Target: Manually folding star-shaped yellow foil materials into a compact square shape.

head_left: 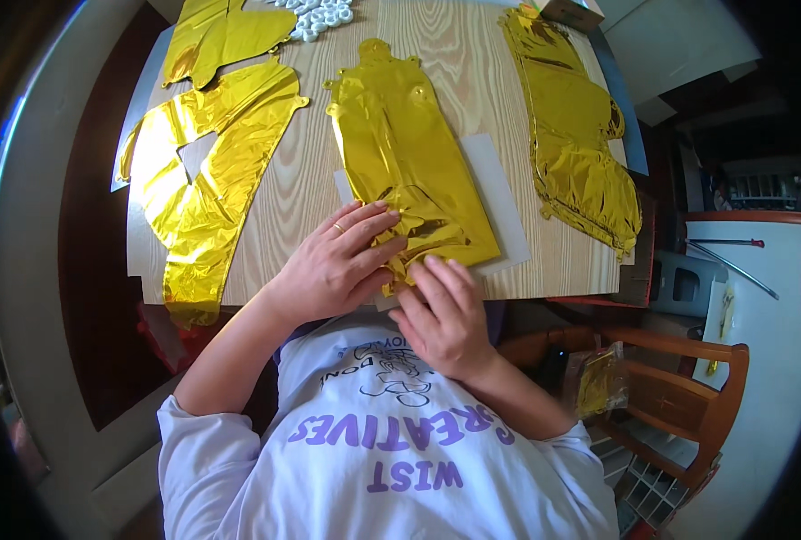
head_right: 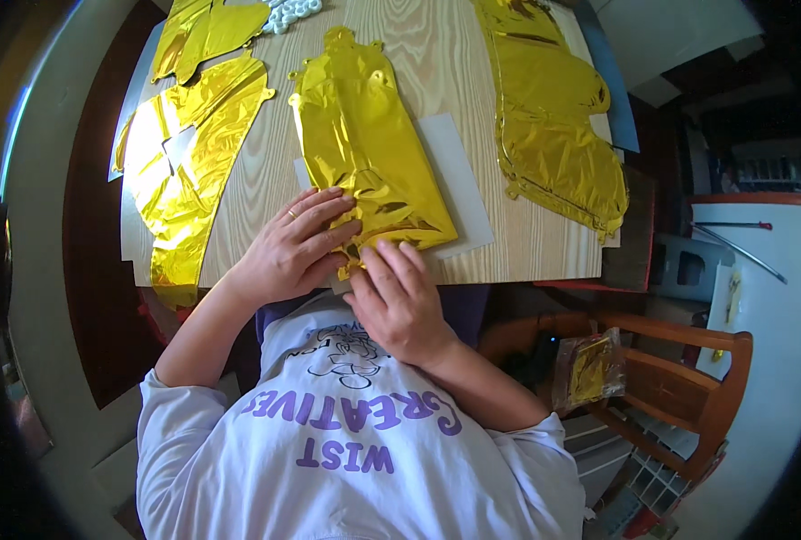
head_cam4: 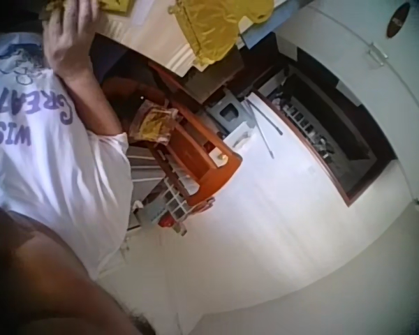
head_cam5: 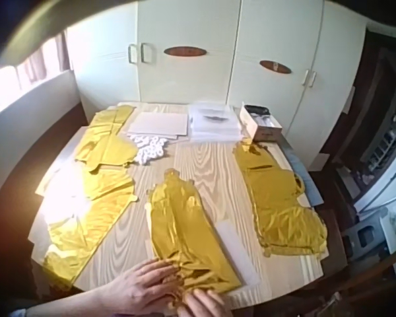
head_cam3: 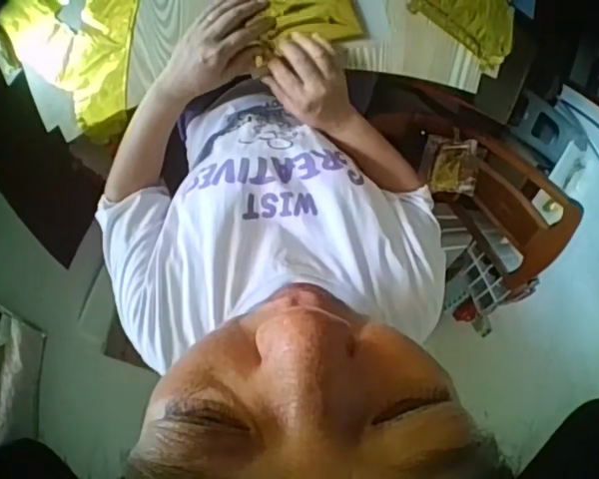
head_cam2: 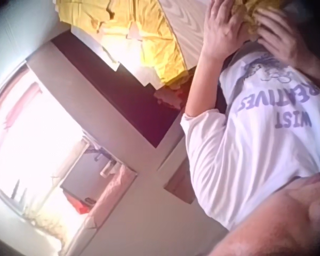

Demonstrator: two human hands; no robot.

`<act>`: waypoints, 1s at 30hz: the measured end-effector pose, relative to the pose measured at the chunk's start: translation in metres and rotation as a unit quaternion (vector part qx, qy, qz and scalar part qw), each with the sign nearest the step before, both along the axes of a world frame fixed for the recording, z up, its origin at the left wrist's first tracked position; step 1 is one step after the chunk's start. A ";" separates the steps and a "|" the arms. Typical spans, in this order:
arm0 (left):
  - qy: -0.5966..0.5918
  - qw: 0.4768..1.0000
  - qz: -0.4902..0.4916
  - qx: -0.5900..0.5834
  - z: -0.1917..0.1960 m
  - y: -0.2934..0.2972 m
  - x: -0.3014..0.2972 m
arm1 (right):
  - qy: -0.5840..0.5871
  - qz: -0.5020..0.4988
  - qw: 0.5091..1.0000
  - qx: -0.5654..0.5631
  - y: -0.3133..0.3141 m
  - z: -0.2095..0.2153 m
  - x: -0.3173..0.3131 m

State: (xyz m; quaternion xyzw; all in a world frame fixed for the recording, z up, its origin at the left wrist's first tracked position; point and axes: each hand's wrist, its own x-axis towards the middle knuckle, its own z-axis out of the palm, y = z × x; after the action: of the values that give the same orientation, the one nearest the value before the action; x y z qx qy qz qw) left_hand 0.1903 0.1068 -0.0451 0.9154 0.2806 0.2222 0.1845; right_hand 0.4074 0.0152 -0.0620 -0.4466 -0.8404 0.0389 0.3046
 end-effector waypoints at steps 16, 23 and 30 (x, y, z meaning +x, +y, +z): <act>-0.002 0.999 0.041 0.025 0.003 -0.011 -0.001 | 0.059 -0.121 0.991 -0.017 0.015 0.021 0.069; 0.039 0.996 0.086 0.000 0.010 -0.044 -0.004 | -0.118 -0.118 0.982 -0.093 0.022 0.027 0.086; -0.024 0.985 0.163 0.046 -0.012 -0.077 -0.016 | -0.138 -0.059 0.988 -0.030 -0.022 0.019 0.087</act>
State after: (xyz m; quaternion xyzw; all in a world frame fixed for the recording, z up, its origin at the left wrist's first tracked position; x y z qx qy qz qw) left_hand 0.1744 0.0294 -0.0572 0.8592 0.4109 0.2843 0.1101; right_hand 0.4943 -0.0066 -0.0425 -0.5053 -0.8451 -0.0153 0.1741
